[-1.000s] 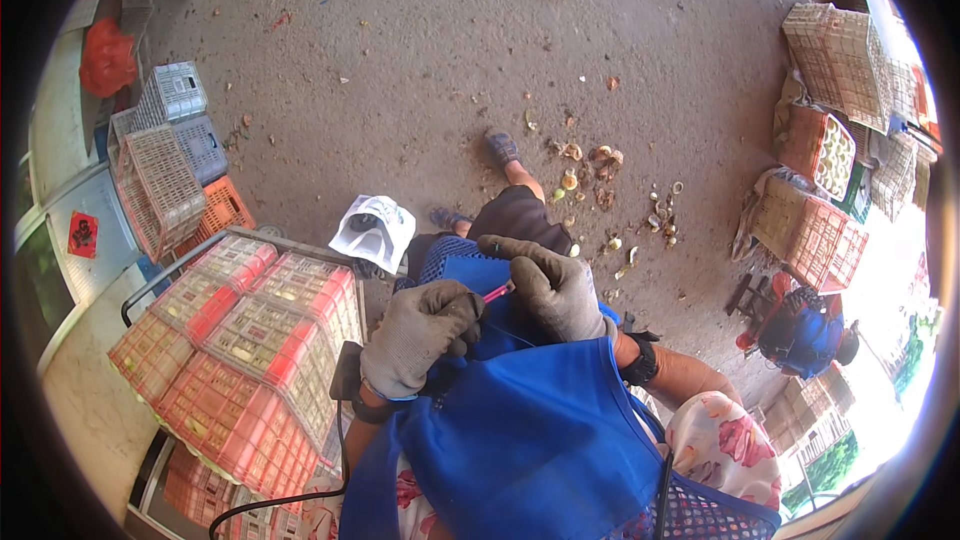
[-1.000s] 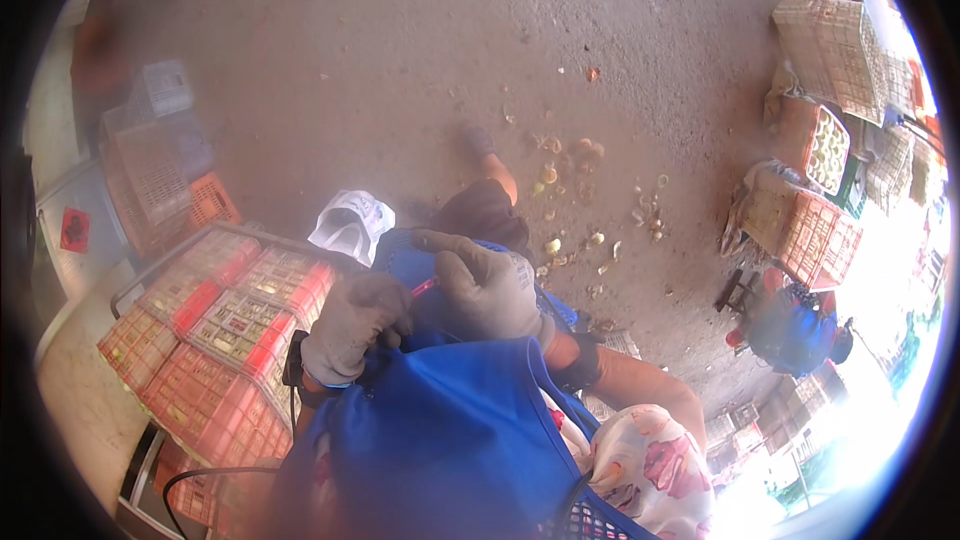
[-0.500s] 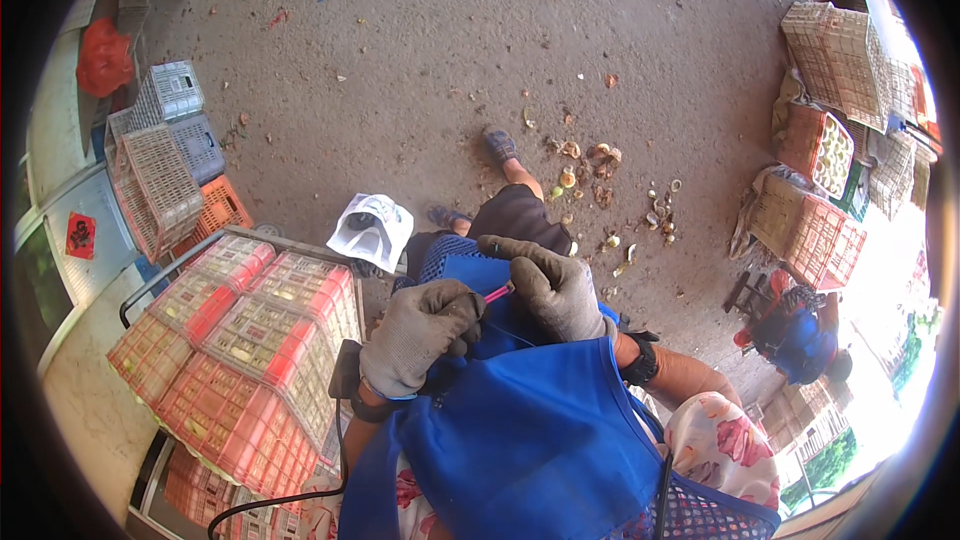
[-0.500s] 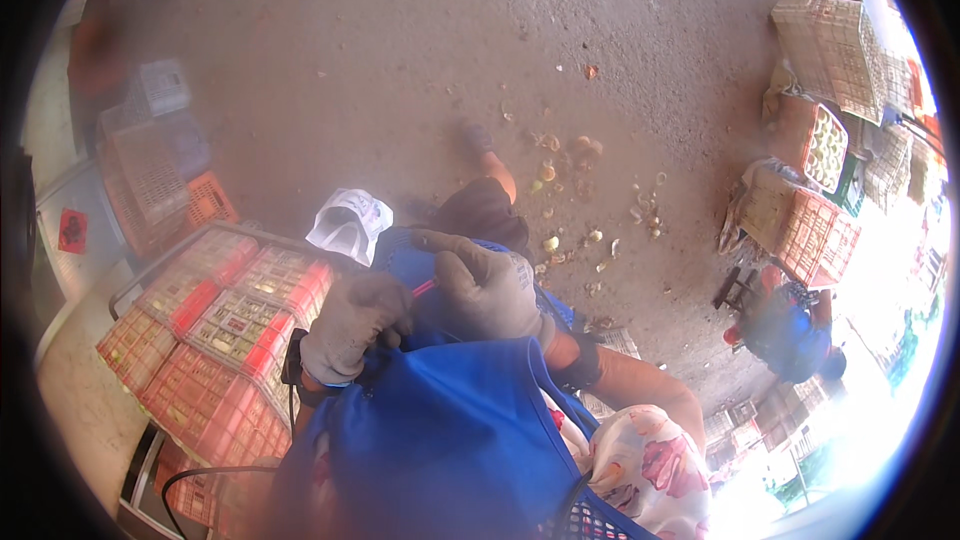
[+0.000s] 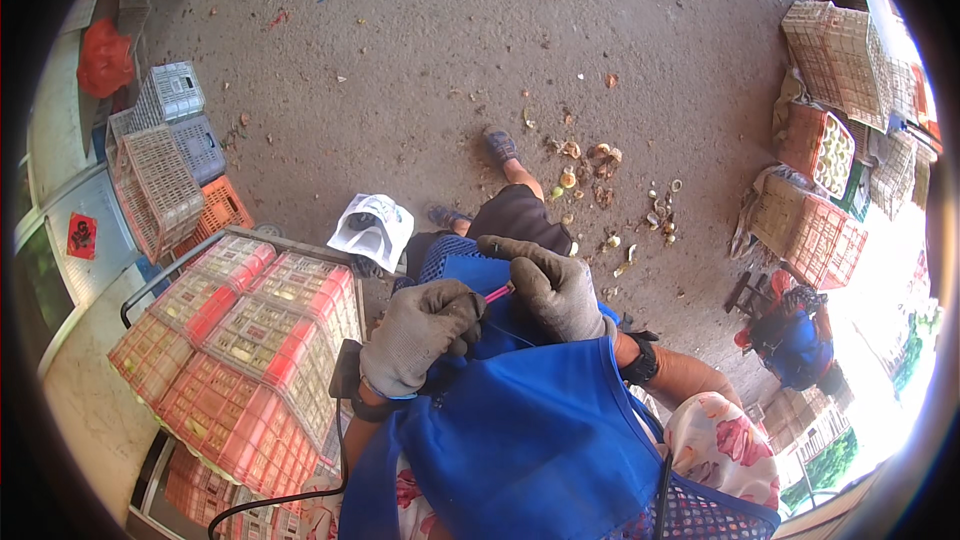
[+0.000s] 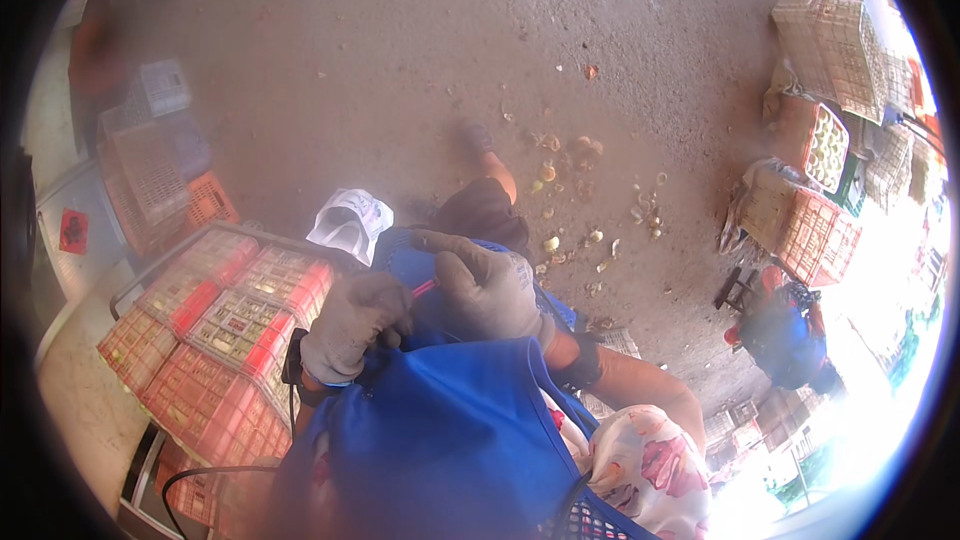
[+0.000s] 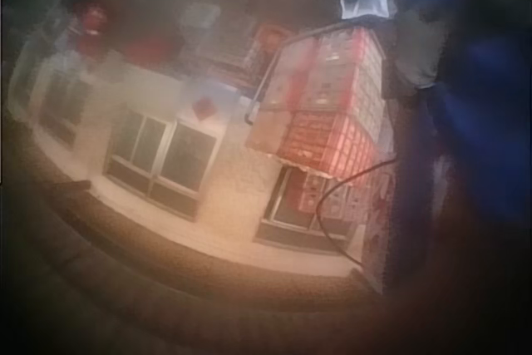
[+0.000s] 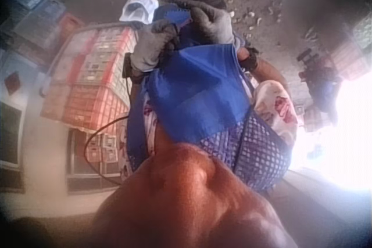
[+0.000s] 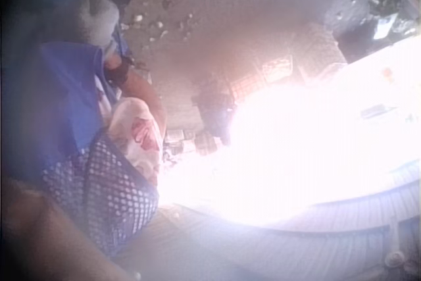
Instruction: The recorder peels onions with a cleaver and later handles pink decorative sticks.
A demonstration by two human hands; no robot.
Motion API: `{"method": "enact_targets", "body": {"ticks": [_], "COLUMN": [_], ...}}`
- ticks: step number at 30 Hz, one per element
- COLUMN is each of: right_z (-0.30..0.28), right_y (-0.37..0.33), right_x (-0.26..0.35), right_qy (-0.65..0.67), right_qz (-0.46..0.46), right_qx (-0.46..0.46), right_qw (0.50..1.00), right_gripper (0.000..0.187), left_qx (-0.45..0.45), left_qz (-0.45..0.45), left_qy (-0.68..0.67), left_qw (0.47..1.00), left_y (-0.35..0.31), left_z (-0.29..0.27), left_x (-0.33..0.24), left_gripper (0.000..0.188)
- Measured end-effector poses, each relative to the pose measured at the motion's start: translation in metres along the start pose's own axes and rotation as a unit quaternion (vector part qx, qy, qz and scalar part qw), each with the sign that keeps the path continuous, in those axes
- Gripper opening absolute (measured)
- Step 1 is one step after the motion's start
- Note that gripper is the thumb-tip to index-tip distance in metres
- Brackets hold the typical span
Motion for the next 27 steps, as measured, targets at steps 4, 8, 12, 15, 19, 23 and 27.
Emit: {"method": "enact_targets", "body": {"ticks": [4, 8, 12, 15, 19, 23, 27], "right_z": [-0.0008, -0.0045, -0.0058, -0.006, -0.0063, -0.0065, -0.0071], "right_y": [0.0003, -0.0009, -0.0006, -0.0001, -0.0004, -0.0006, -0.0001], "right_x": [-0.0016, 0.0007, 0.0012, 0.0006, 0.0016, -0.0006, -0.0023], "right_qy": [0.007, -0.018, -0.015, -0.022, -0.029, -0.022, -0.019], "right_qz": [0.011, 0.044, 0.044, 0.041, 0.051, 0.05, 0.043], "right_qx": [0.001, -0.028, -0.034, -0.028, -0.018, -0.021, -0.025], "right_qw": [1.0, 0.998, 0.998, 0.999, 0.998, 0.998, 0.999], "right_gripper": [0.041, 0.039, 0.039, 0.039, 0.039, 0.039, 0.039], "left_qx": [-0.001, 0.0, -0.001, 0.004, 0.003, 0.0, 0.007], "left_qz": [0.002, 0.015, 0.003, 0.007, -0.007, -0.025, -0.022], "left_qy": [0.001, 0.002, 0.0, -0.004, -0.01, -0.02, -0.019], "left_qw": [1.0, 1.0, 1.0, 1.0, 1.0, 0.999, 1.0], "left_y": [-0.0004, 0.0001, 0.0009, 0.0022, 0.0029, 0.0017, 0.0019], "left_z": [0.0005, 0.0011, 0.0014, 0.0014, 0.0016, 0.0023, 0.0023], "left_x": [-0.0024, -0.0037, -0.0028, -0.0021, 0.001, -0.0008, -0.0014], "left_gripper": [0.015, 0.015, 0.014, 0.014, 0.013, 0.013, 0.012]}}
Point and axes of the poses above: each hand's wrist, its own y-axis towards the middle knuckle, its own z-axis out of the palm, x = y × z, the point moved 9 cm from there along y, towards the middle knuckle, and after that the axes turned 7 degrees about y, right-handed, at the moved point
